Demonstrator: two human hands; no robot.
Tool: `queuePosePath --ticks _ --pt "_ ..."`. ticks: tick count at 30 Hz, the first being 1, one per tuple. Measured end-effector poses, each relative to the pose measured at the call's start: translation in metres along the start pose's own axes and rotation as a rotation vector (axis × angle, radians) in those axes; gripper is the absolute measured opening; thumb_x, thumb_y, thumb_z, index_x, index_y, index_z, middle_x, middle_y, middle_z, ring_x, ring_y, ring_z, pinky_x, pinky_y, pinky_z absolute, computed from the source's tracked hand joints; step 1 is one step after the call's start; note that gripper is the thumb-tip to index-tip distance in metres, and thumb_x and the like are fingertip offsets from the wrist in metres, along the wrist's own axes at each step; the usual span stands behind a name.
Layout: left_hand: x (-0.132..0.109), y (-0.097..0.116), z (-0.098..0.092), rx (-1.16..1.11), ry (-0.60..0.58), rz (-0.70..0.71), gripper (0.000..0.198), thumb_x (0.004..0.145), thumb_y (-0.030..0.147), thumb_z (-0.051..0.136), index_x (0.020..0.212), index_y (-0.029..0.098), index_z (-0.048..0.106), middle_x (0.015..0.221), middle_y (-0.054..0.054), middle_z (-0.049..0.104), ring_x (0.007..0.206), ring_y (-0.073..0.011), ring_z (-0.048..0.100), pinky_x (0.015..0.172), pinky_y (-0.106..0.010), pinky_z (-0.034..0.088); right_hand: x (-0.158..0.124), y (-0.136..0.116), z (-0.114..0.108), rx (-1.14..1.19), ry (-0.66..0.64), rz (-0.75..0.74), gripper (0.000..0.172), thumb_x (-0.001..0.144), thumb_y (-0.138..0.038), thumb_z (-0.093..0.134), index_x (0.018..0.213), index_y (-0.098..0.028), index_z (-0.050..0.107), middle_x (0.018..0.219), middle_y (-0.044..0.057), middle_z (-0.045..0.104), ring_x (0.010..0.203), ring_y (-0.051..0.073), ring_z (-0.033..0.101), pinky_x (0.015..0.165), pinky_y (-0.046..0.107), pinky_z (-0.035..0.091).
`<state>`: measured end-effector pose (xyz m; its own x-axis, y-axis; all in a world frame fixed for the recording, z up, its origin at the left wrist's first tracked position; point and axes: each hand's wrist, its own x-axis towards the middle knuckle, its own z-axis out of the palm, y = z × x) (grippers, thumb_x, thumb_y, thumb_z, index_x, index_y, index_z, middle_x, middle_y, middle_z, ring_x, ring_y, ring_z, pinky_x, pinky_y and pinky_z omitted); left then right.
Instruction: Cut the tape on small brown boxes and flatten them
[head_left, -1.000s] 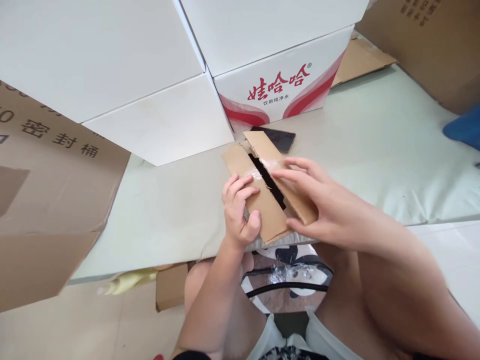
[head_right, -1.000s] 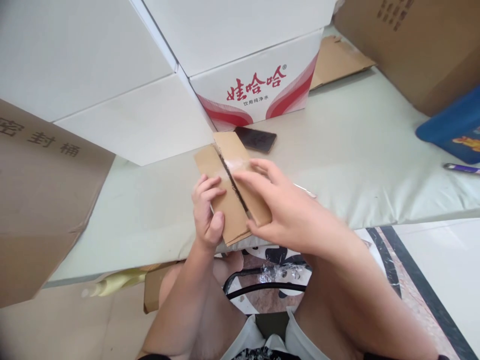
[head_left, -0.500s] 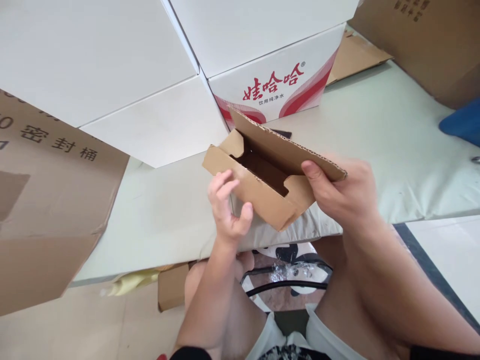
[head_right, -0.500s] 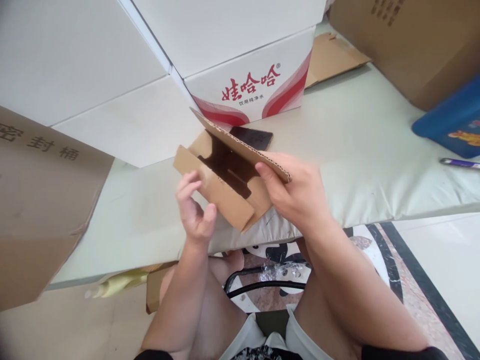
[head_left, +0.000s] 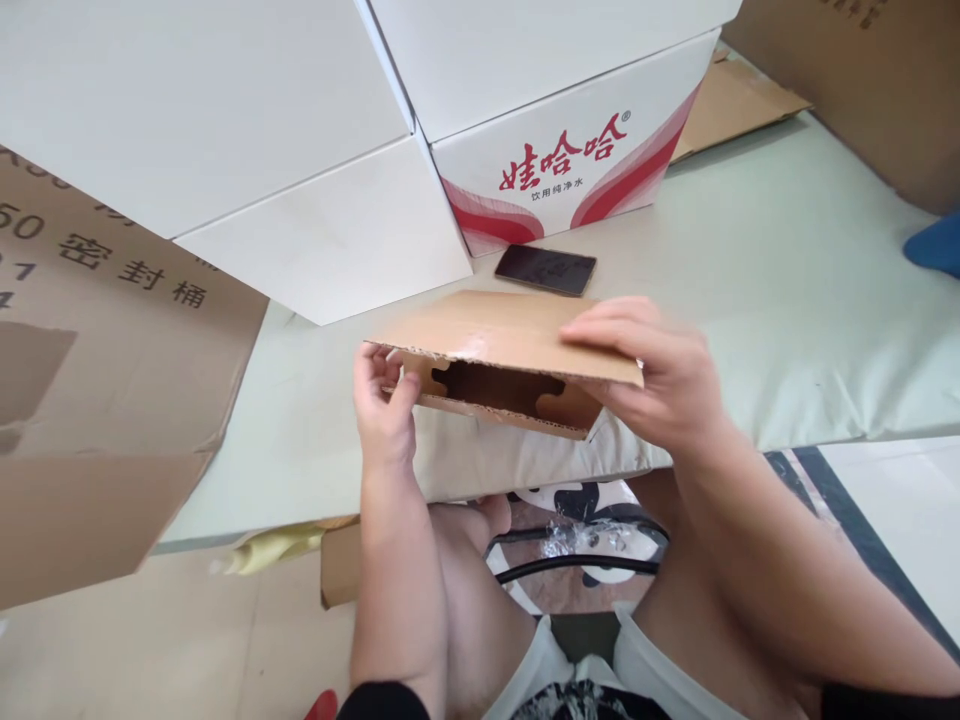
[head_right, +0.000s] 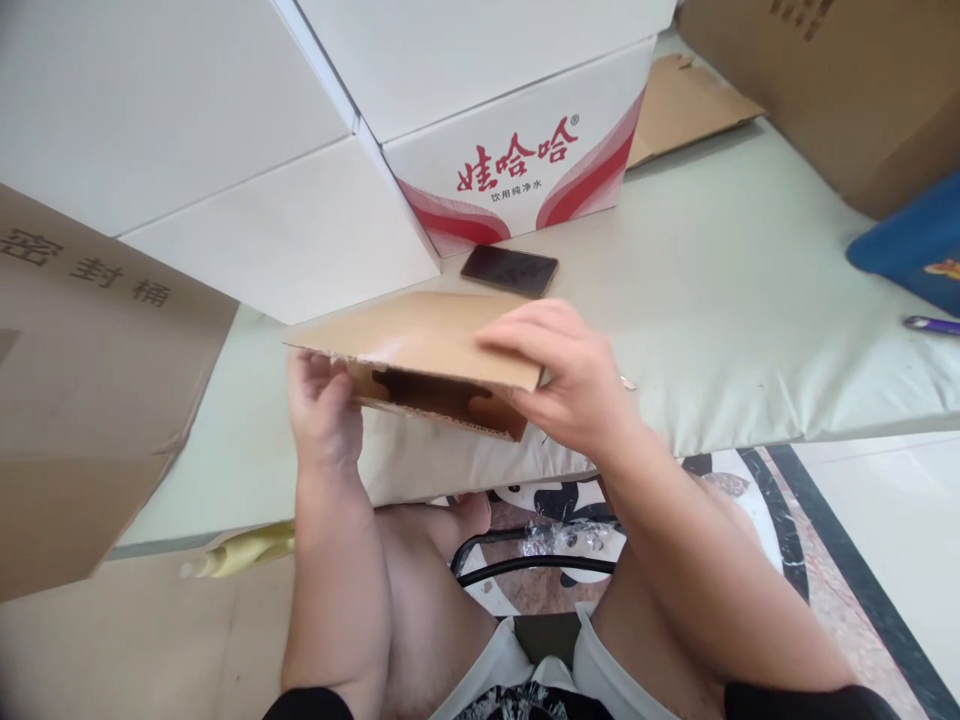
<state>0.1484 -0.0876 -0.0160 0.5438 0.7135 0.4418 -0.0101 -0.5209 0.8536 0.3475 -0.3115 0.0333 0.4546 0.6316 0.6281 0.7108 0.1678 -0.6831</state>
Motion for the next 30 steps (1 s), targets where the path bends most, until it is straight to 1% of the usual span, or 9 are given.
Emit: queuePosePath --ticks 4,8,11,14,17,20,24,27,30 --pt "-0.003 0.005 -0.006 -0.120 -0.115 -0.064 0.060 0.078 0.049 0.078 0.132 0.038 0.052 0.134 -0.007 0.061 0.117 -0.0257 0.067 0.081 -0.035 0.063 -0.005 0.009 0.005 -0.130 0.110 0.339 0.034 0.091 -0.048 0.068 0.118 -0.028 0.065 0.120 0.011 0.071 0.112 0.030 0.069 0.097 0.050 0.057" --pt "-0.005 0.012 -0.017 -0.179 -0.330 -0.149 0.069 0.076 0.041 0.079 0.139 0.038 0.052 0.128 -0.009 0.063 0.110 -0.0268 0.068 0.074 -0.036 0.066 -0.009 0.019 0.009 -0.112 0.014 0.559 0.056 0.086 -0.047 0.068 0.136 -0.027 0.052 0.135 0.015 0.065 0.115 0.032 0.066 0.097 0.055 0.056" --pt "-0.005 0.013 -0.021 -0.151 -0.360 -0.187 0.093 0.071 0.042 0.087 0.152 0.039 0.042 0.134 -0.011 0.063 0.103 -0.0275 0.072 0.074 -0.040 0.067 -0.009 0.019 0.012 -0.059 -0.097 0.516 0.070 0.080 -0.039 0.068 0.144 -0.026 0.044 0.142 0.015 0.062 0.122 0.034 0.064 0.101 0.057 0.053" --pt "-0.005 0.005 -0.016 -0.061 -0.257 -0.115 0.108 0.061 0.054 0.094 0.153 0.035 0.041 0.147 -0.013 0.056 0.122 -0.0329 0.067 0.094 -0.047 0.064 -0.011 0.016 0.018 -0.021 -0.159 0.390 0.082 0.075 -0.043 0.071 0.148 -0.024 0.039 0.150 0.018 0.056 0.130 0.036 0.060 0.105 0.056 0.050" --pt "-0.006 -0.007 -0.003 0.016 -0.092 -0.059 0.106 0.062 0.063 0.091 0.151 0.034 0.039 0.147 -0.013 0.055 0.127 -0.0321 0.064 0.103 -0.047 0.059 -0.015 0.016 0.028 -0.012 -0.187 0.368 0.098 0.071 -0.050 0.076 0.154 -0.025 0.031 0.156 0.020 0.049 0.132 0.038 0.059 0.104 0.056 0.051" --pt "-0.007 -0.015 0.011 0.059 0.049 -0.038 0.098 0.072 0.067 0.084 0.151 0.036 0.035 0.141 -0.012 0.057 0.120 -0.0279 0.067 0.100 -0.043 0.060 -0.018 0.017 0.038 -0.072 -0.176 0.452 0.098 0.074 -0.045 0.074 0.158 -0.028 0.025 0.154 0.019 0.052 0.128 0.040 0.062 0.096 0.056 0.054" --pt "-0.008 -0.010 0.016 0.038 -0.009 0.008 0.101 0.067 0.067 0.086 0.150 0.037 0.036 0.145 -0.011 0.053 0.124 -0.0299 0.064 0.101 -0.045 0.059 -0.016 0.016 0.042 -0.154 -0.067 0.548 0.090 0.077 -0.041 0.068 0.156 -0.028 0.027 0.152 0.017 0.056 0.123 0.041 0.066 0.090 0.056 0.058" --pt "-0.009 -0.005 0.012 0.025 -0.080 0.013 0.092 0.073 0.060 0.083 0.149 0.034 0.039 0.139 -0.011 0.055 0.118 -0.0296 0.065 0.095 -0.046 0.060 -0.014 0.018 0.041 -0.106 -0.020 0.490 0.092 0.075 -0.037 0.068 0.156 -0.024 0.026 0.149 0.018 0.058 0.127 0.038 0.065 0.094 0.053 0.059" --pt "-0.006 -0.007 0.006 0.010 -0.071 0.004 0.079 0.077 0.047 0.076 0.147 0.033 0.043 0.134 -0.010 0.057 0.114 -0.0285 0.064 0.093 -0.045 0.059 -0.015 0.023 0.038 -0.036 0.003 0.417 0.082 0.078 -0.029 0.062 0.154 -0.022 0.031 0.149 0.017 0.058 0.127 0.032 0.065 0.097 0.048 0.060"
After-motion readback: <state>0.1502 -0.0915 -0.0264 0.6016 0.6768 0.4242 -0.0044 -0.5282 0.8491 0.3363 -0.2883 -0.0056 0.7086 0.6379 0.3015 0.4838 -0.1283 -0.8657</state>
